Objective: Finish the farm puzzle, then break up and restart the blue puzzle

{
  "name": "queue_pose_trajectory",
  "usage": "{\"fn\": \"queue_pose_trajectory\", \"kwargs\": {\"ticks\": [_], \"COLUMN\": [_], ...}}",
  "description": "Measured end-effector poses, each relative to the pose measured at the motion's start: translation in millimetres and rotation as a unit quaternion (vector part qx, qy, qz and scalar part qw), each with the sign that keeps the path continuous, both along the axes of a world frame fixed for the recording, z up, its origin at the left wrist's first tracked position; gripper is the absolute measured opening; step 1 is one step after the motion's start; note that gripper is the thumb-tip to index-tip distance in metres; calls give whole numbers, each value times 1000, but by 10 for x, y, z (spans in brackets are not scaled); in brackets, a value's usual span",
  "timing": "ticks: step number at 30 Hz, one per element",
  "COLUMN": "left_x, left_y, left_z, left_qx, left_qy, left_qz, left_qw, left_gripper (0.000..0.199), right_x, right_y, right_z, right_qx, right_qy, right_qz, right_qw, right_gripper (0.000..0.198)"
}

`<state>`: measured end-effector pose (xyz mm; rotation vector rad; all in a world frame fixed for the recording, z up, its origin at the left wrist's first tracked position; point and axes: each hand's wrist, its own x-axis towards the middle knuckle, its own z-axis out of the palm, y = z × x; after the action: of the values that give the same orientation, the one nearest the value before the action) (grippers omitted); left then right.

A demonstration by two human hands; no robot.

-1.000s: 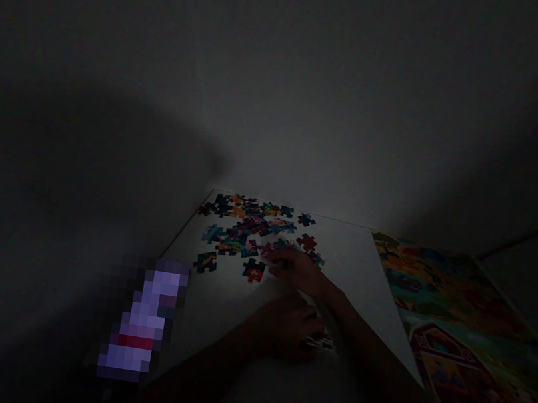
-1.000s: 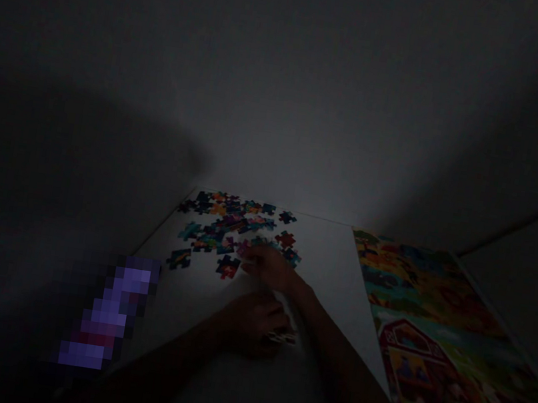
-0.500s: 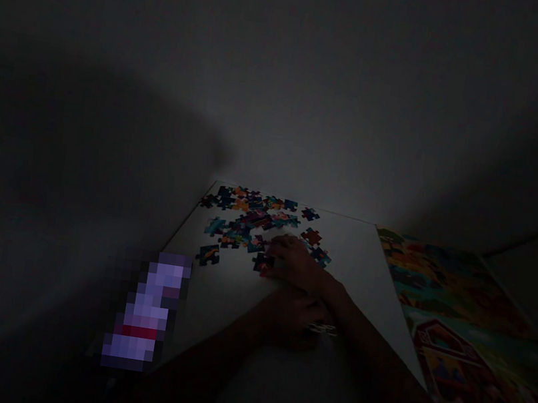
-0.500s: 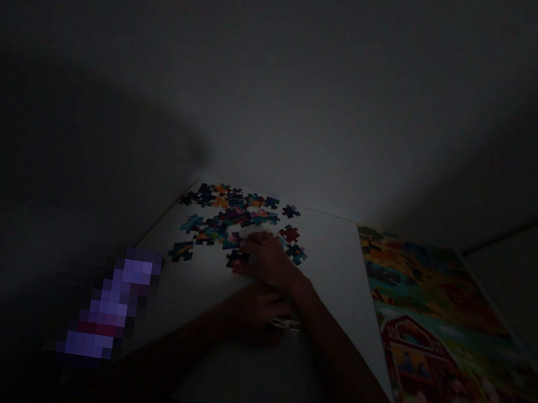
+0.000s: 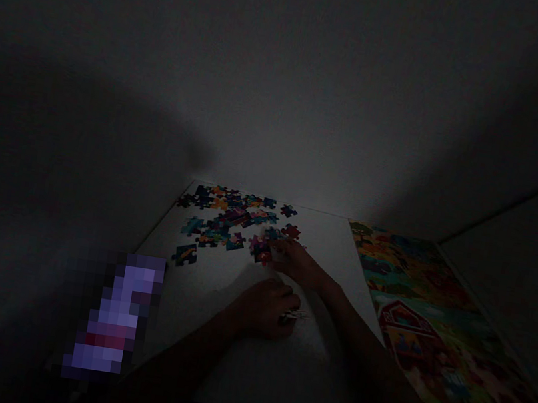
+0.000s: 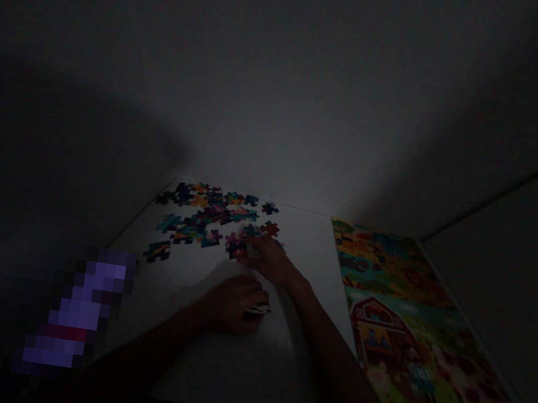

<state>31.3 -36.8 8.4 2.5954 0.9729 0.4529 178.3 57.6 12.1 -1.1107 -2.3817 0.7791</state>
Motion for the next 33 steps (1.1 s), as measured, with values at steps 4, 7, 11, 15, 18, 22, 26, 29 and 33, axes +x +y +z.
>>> {"fn": "queue_pose_trajectory", "kwargs": {"ticks": [4,7,11,15,18,22,26,29,33], "left_x": [2,-1,2,-9,-23,-26,-16,-14,-28], "left_y": [-9,-20,-25,-3,26,64,84,86,93], "left_z": [-13,-19,-4,10,16,28,10,-25,-43], "left_qx": [6,12,6,9,4,-6,3,8,-27], "left_qy": [-20,-18,-10,-23,-40,-45,-63,-98,-147], "left_qz": [1,10,13,27,47,93,149,189,179], "left_qw": [1000,1000,1000,999,998,995,987,977,972], "left_gripper": [25,25,24,19,18,20,25,24,27], "right_x": [-15,-74,-126,-125,-35,225,510,604,608], "right_y": [-30,-42,4,63,52,-32,-145,-226,-277], "right_z": [-6,7,50,86,60,-10,-23,9,113], "right_qx": [26,29,44,56,-10,-159,-293,-347,-283], "right_qy": [-66,-78,-74,-89,-49,108,227,198,109], "right_qz": [-6,-8,16,24,-19,-59,-32,-2,34], "right_qw": [997,996,996,994,999,980,928,917,952], "right_gripper": [59,51,59,44,26,29,34,27,20]}}
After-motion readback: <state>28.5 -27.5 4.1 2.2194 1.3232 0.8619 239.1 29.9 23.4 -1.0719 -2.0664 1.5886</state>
